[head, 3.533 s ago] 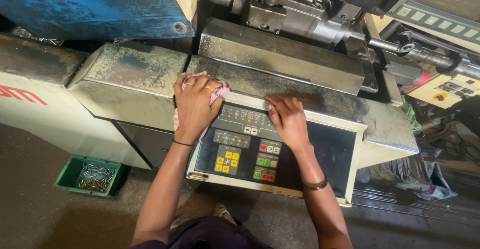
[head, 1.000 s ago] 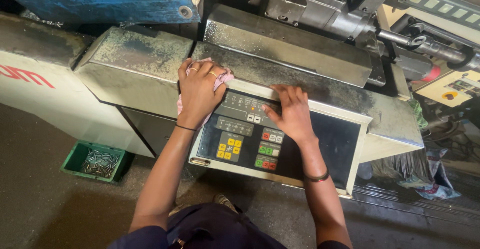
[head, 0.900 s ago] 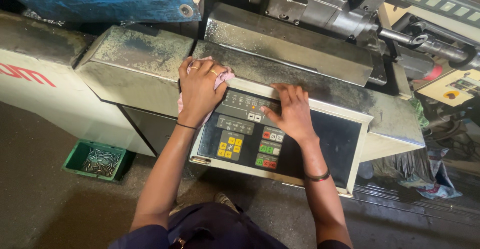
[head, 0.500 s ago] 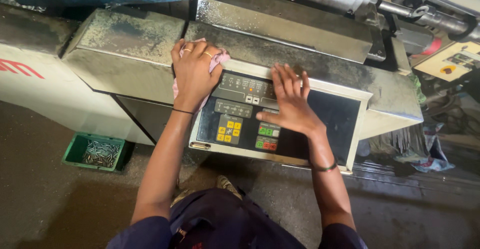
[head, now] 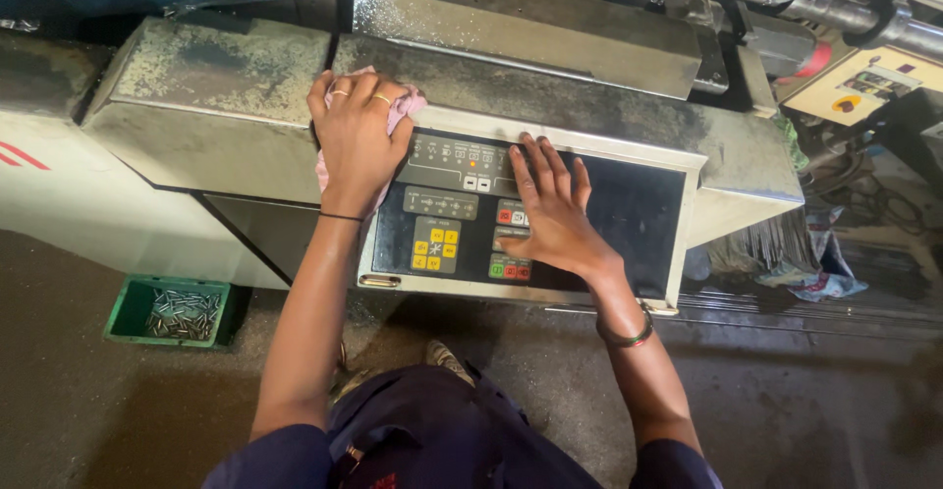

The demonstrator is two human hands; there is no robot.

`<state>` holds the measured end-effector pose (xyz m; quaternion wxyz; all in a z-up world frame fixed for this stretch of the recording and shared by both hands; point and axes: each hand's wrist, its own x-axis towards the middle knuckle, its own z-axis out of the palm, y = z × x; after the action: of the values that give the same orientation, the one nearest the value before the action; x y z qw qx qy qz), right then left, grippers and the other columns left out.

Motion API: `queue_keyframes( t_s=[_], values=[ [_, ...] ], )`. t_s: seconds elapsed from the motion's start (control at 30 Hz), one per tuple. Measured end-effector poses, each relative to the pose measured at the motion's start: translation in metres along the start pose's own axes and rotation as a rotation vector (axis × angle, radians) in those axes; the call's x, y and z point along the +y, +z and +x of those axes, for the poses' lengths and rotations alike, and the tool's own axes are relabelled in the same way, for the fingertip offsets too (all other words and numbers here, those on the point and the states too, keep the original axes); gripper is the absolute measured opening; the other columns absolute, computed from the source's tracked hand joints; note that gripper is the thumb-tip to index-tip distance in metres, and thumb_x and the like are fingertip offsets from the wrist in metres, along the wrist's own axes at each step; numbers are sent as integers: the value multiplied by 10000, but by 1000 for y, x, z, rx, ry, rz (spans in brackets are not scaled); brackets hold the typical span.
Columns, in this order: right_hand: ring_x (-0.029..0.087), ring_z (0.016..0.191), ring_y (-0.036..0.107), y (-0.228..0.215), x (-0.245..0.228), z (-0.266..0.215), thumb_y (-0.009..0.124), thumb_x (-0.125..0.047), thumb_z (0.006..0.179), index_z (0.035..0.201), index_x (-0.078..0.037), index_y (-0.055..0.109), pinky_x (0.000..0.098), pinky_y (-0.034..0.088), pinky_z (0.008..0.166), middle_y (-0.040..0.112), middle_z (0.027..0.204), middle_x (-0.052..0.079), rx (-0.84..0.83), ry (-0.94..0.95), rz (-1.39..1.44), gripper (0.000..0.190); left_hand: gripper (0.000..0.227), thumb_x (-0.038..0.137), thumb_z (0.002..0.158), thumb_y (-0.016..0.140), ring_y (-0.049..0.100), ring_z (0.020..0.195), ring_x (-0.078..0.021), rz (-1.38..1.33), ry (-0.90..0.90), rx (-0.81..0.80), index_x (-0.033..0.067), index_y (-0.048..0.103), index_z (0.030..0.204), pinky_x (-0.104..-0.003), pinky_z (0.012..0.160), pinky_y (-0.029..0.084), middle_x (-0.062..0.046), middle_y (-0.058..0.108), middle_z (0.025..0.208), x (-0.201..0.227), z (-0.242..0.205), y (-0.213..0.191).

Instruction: The person wipes the control panel and surrounding surfaces of a metal lathe with a pink cloth. They then pick up a cylindrical metal part and a small tool, insert the tool into the part, and place the part into the machine's chuck before wiping the chuck area.

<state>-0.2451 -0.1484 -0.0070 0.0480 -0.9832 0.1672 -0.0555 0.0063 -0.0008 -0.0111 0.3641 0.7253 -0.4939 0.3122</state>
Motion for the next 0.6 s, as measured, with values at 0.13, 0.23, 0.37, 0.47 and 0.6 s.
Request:
queue_keyframes(
  t_s=[0.13, 0.23, 0.37, 0.47, 0.6],
  values=[
    [374, 1572, -28, -4, 10, -16, 866, -483, 657, 1625, -86, 45, 628, -39, 1217, 24, 1699, 212, -40, -122, 77, 1331, 206, 224, 877, 732, 590, 1162, -306, -17, -2, -13, 116, 747, 1052, -523, 1154, 274, -89, 681, 1115, -1, 2, 0],
    [400, 1546, -50, -4, 16, -27, 866, -510, 646, 1602, -73, 19, 644, -50, 1193, 19, 1665, 241, -78, -124, 93, 1350, 195, 219, 883, 735, 590, 1163, -306, -12, -7, -6, 118, 744, 1050, -522, 1164, 274, -84, 683, 1119, -2, 2, 1],
    [395, 1562, -32, 3, 18, -34, 860, -509, 650, 1606, -73, 14, 649, -41, 1196, 33, 1675, 241, -83, -112, 70, 1349, 214, 217, 879, 733, 587, 1164, -310, -15, 0, 1, 116, 743, 1068, -519, 1171, 272, -93, 681, 1143, -2, -1, 0],
    [377, 1567, -35, 3, 20, -33, 864, -489, 630, 1609, -84, 14, 646, -45, 1202, 24, 1682, 230, -105, -86, 50, 1358, 197, 206, 888, 730, 591, 1182, -311, -15, 4, -5, 120, 744, 1065, -522, 1174, 268, -86, 677, 1129, 0, 1, -1],
    [372, 1570, -55, 1, 19, -33, 861, -436, 625, 1616, -98, 19, 644, -53, 1203, 7, 1690, 225, -125, -94, 30, 1344, 198, 207, 891, 729, 589, 1174, -308, -7, -9, -15, 117, 745, 1067, -520, 1180, 274, -95, 675, 1142, 1, 1, -3]
  ],
)
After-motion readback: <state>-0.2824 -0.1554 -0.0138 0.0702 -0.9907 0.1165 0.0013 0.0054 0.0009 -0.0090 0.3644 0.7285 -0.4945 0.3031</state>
